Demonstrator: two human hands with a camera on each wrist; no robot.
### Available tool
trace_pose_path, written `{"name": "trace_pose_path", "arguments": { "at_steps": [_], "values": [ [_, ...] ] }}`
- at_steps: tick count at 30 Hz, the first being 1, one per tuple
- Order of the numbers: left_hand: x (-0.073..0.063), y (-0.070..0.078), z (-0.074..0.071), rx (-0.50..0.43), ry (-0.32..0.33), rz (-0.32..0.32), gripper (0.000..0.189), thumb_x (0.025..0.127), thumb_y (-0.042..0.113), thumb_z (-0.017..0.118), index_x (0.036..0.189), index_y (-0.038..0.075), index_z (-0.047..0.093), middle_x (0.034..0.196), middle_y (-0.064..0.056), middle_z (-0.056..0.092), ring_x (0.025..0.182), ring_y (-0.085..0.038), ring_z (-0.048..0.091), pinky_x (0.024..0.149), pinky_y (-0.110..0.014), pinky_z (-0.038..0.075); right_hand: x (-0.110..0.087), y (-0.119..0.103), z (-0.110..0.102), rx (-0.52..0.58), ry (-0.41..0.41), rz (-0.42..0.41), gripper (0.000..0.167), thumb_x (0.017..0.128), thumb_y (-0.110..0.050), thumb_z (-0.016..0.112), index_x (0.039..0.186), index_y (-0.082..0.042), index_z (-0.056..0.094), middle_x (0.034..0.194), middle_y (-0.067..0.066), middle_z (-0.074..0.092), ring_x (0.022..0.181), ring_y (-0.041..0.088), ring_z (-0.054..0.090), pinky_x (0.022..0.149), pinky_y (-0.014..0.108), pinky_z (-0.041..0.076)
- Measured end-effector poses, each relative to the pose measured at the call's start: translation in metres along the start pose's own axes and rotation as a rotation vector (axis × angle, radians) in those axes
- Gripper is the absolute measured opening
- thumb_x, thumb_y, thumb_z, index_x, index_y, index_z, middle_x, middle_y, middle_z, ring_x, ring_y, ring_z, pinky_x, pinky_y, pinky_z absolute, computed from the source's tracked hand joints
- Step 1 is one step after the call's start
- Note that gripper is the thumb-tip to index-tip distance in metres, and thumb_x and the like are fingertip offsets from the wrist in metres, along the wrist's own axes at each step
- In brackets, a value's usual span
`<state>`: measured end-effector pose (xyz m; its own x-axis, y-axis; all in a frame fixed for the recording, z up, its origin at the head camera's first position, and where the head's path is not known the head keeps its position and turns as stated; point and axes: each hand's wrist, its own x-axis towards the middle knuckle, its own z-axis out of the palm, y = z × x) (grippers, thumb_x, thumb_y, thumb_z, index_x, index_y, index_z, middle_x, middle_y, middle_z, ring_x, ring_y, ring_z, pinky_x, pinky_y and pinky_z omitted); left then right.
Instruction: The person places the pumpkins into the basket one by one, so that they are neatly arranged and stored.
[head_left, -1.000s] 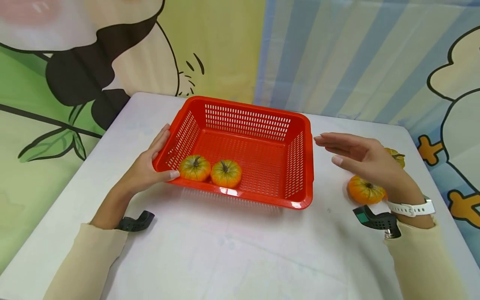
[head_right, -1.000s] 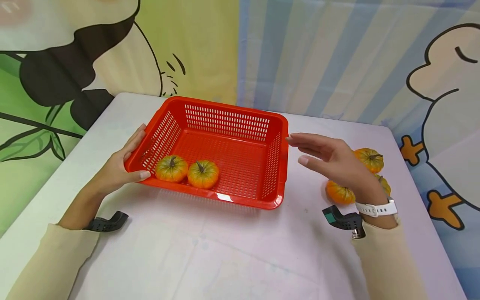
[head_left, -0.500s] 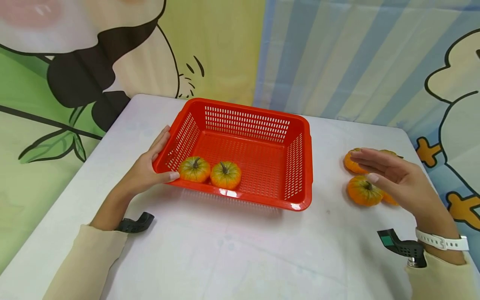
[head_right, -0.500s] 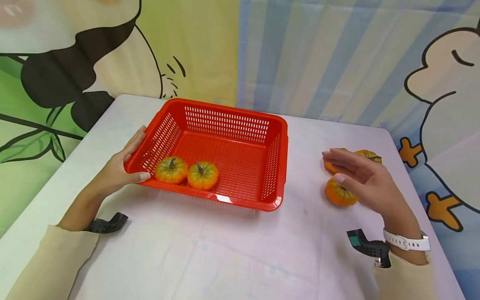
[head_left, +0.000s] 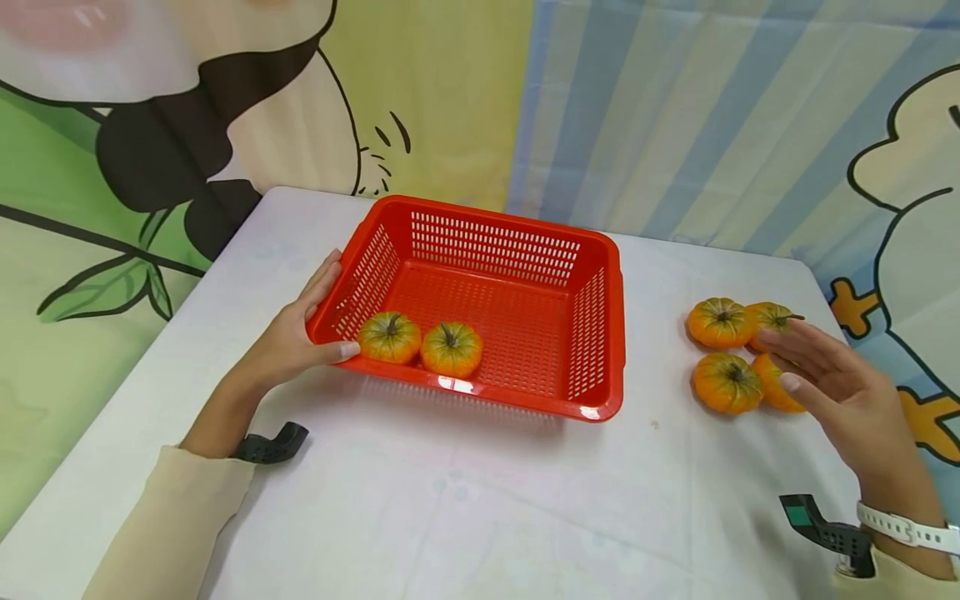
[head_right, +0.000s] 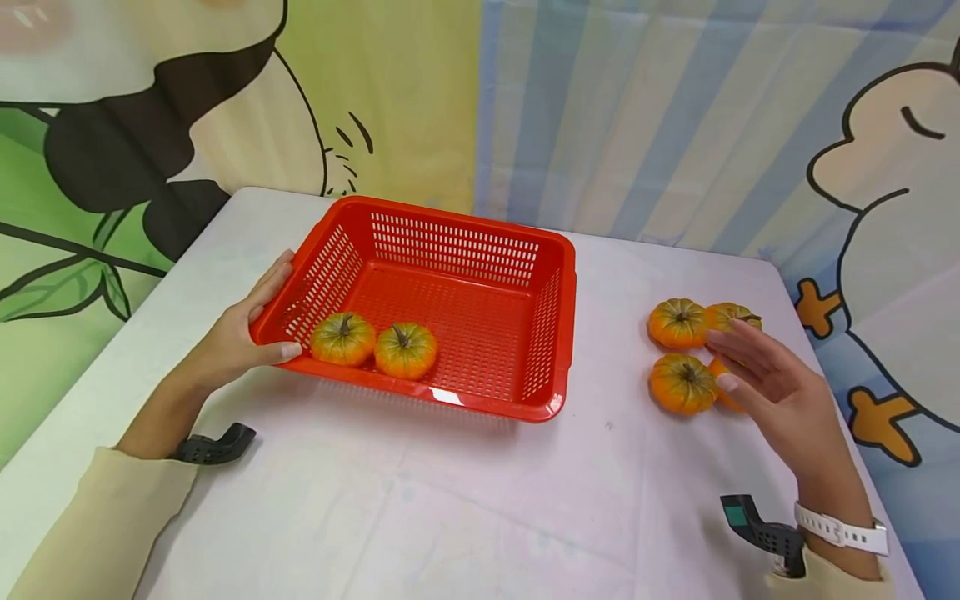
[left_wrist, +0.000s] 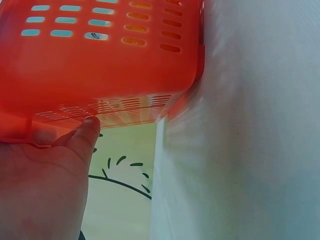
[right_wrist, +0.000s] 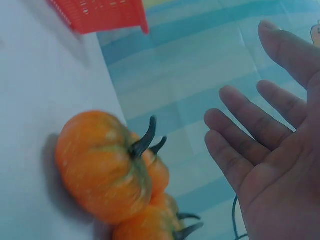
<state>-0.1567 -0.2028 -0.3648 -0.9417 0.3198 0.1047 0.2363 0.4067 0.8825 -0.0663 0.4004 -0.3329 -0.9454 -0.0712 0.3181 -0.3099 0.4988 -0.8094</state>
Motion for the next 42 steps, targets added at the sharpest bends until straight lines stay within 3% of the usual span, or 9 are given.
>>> {"name": "trace_pose_path", "arguments": {
  "at_steps": [6, 11, 14, 24, 32, 38, 42],
  "values": [
    [0.001, 0.002, 0.001, -0.003, 0.003, -0.012, 0.102, 0.078, 0.013, 0.077, 0.157, 0.023, 0.014, 0.161, 0.016, 0.006, 0.145, -0.013, 0.014, 0.093, -0.033, 0.046, -0.014, 0.027, 0.000, -0.026, 0.050, 0.162, 0.063, 0.092, 0.008, 0.059, 0.149, -0.011, 0.040, 0.138, -0.004, 0.055, 0.120, 0.003, 0.050, 0.088, 0.005, 0.041],
    [0.000, 0.002, 0.001, -0.009, 0.008, -0.012, 0.102, 0.077, 0.012, 0.077, 0.157, 0.022, 0.014, 0.161, 0.015, 0.007, 0.145, -0.015, 0.015, 0.092, -0.033, 0.047, -0.020, 0.040, -0.001, -0.136, 0.035, 0.316, 0.064, 0.095, -0.010, 0.063, 0.152, -0.020, 0.036, 0.143, -0.007, 0.050, 0.125, 0.002, 0.047, 0.085, 0.003, 0.039],
    [0.001, 0.002, 0.001, -0.006, 0.005, -0.003, 0.102, 0.077, 0.012, 0.077, 0.157, 0.022, 0.014, 0.161, 0.013, 0.007, 0.145, -0.016, 0.015, 0.092, -0.031, 0.047, -0.022, 0.043, -0.003, -0.134, 0.014, 0.366, 0.063, 0.096, -0.015, 0.062, 0.153, -0.020, 0.035, 0.145, -0.007, 0.048, 0.128, 0.002, 0.045, 0.084, 0.002, 0.039],
    [0.001, 0.002, -0.001, -0.013, -0.005, 0.003, 0.104, 0.077, 0.012, 0.077, 0.157, 0.023, 0.012, 0.162, 0.010, 0.005, 0.146, -0.023, 0.015, 0.091, -0.028, 0.048, -0.025, 0.052, 0.008, -0.138, -0.052, 0.316, 0.065, 0.094, -0.013, 0.065, 0.152, -0.015, 0.036, 0.150, -0.001, 0.042, 0.128, 0.003, 0.043, 0.087, 0.003, 0.037],
    [0.000, 0.002, 0.000, -0.025, 0.002, -0.007, 0.102, 0.078, 0.012, 0.077, 0.157, 0.023, 0.013, 0.162, 0.012, 0.006, 0.145, -0.017, 0.016, 0.092, -0.033, 0.047, -0.022, 0.064, 0.016, -0.204, -0.012, 0.398, 0.073, 0.093, -0.029, 0.067, 0.155, -0.029, 0.027, 0.156, 0.002, 0.032, 0.136, 0.015, 0.037, 0.091, 0.004, 0.036],
    [0.000, 0.002, 0.000, -0.032, -0.003, 0.001, 0.102, 0.078, 0.011, 0.077, 0.157, 0.022, 0.013, 0.162, 0.013, 0.006, 0.146, -0.018, 0.015, 0.094, -0.034, 0.046, -0.021, 0.068, 0.020, -0.184, -0.095, 0.428, 0.080, 0.094, -0.032, 0.065, 0.156, -0.034, 0.016, 0.160, 0.008, 0.019, 0.140, 0.031, 0.031, 0.088, 0.004, 0.036],
    [0.000, 0.001, 0.000, -0.034, -0.005, 0.014, 0.103, 0.078, 0.010, 0.077, 0.157, 0.022, 0.013, 0.162, 0.011, 0.005, 0.146, -0.020, 0.014, 0.093, -0.031, 0.047, -0.020, 0.069, 0.023, -0.163, -0.118, 0.391, 0.082, 0.094, -0.027, 0.067, 0.157, -0.032, 0.014, 0.162, 0.003, 0.013, 0.145, 0.027, 0.018, 0.094, 0.002, 0.029]
  ]
}}
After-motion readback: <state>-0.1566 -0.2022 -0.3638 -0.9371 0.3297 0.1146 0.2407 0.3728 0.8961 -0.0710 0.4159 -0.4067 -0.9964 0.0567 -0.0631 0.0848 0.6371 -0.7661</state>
